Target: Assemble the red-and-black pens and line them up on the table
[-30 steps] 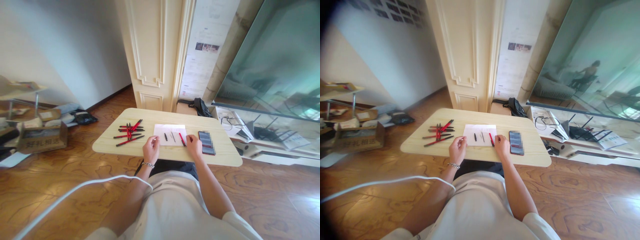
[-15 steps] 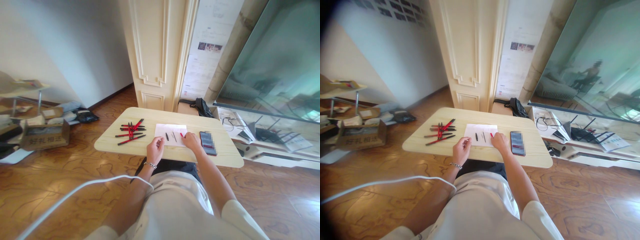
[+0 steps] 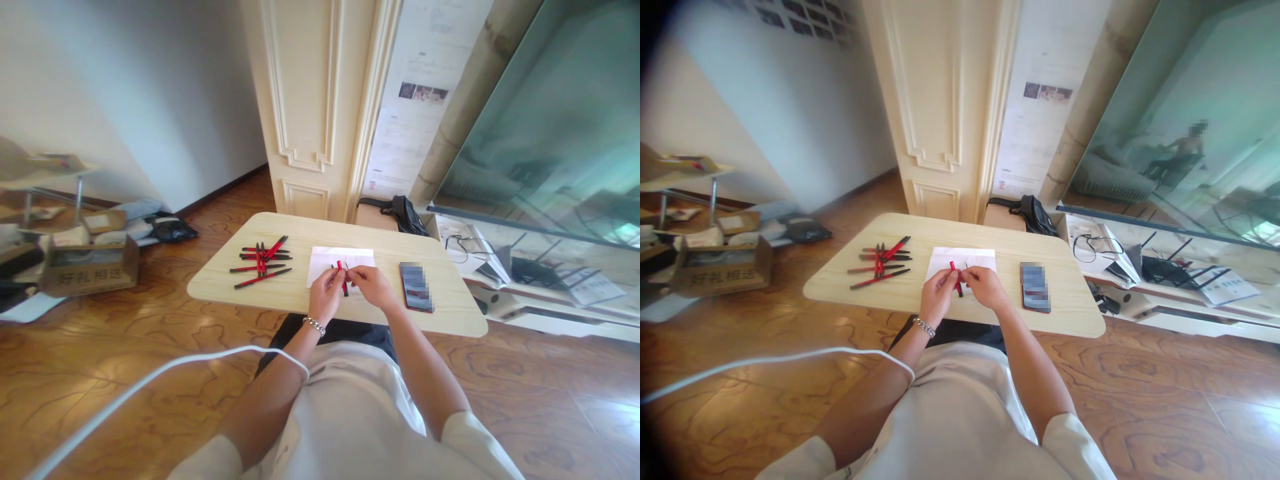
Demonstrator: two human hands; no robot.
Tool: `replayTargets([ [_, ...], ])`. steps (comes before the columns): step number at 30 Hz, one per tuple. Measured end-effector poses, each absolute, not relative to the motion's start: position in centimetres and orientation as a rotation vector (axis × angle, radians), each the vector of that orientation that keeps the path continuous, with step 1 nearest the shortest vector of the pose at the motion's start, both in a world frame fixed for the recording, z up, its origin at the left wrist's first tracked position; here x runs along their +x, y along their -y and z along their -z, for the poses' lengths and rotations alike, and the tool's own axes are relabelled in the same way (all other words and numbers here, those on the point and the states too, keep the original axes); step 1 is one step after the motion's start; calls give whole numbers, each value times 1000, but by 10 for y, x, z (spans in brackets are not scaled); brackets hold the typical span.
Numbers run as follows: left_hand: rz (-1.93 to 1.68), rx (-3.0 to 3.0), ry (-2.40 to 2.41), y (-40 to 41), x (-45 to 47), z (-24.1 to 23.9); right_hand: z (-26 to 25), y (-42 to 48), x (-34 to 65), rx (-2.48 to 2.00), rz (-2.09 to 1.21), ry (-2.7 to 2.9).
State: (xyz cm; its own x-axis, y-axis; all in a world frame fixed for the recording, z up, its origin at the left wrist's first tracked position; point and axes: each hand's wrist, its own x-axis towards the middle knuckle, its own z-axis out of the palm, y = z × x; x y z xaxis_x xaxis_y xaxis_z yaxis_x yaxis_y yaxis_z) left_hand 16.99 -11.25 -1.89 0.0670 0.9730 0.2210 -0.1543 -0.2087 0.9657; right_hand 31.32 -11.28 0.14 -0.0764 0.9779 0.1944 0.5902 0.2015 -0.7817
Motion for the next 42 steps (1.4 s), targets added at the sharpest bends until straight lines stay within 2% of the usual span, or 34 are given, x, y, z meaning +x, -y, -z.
replayTargets([
  [5, -1401, 1312, -951, 113, 166, 21, 6, 95, 334, -1829, -347, 1746],
  [18, -1341, 1346, -957, 113, 166, 34, 28, 88, 330, -1964, -163, 1845],
  [24, -1305, 1397, -950, 111, 164, 37, 23, 87, 328, -1684, -423, 1532],
  [31, -1296, 1509, -922, 110, 164, 41, -8, 100, 310, -1201, -791, 1343],
  [42, -1265, 1634, -942, 109, 163, 43, -3, 105, 305, -1166, -888, 1411],
])
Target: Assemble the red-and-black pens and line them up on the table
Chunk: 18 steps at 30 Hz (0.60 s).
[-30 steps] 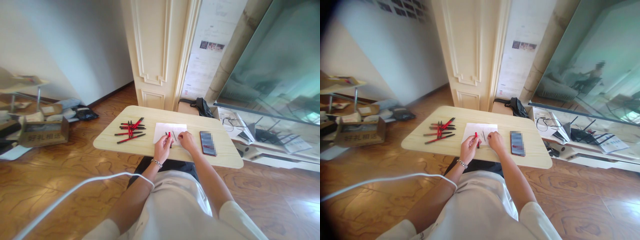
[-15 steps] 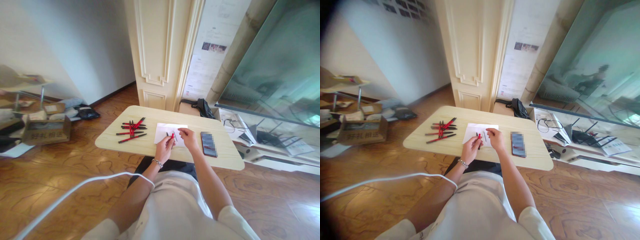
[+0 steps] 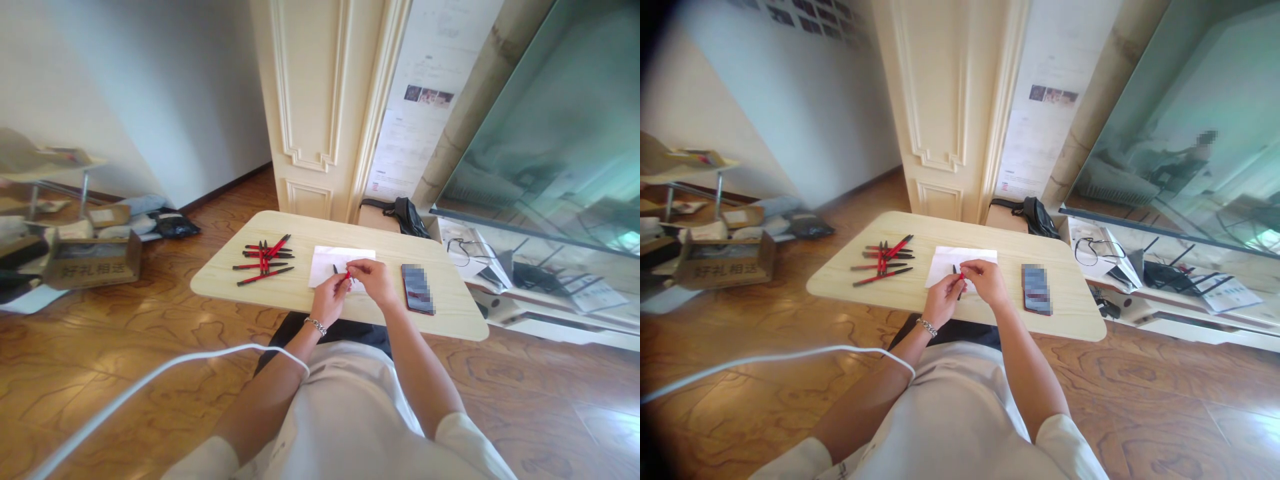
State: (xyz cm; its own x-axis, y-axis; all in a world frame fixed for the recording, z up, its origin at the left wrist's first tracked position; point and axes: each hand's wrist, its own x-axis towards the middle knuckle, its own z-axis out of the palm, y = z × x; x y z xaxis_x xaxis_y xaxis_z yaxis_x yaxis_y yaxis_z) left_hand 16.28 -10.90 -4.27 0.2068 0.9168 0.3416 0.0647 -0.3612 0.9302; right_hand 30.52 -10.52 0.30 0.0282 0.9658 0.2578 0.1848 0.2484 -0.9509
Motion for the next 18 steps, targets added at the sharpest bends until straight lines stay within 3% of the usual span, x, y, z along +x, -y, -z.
replayTargets([
  [6, -1274, 1627, -950, 110, 162, 40, -1, 100, 319, -1210, -873, 1511],
  [12, -1264, 1586, -964, 108, 162, 43, 8, 81, 329, -1759, -472, 1686],
  [18, -1284, 1559, -949, 106, 162, 48, 11, 72, 313, -2099, -323, 1925],
])
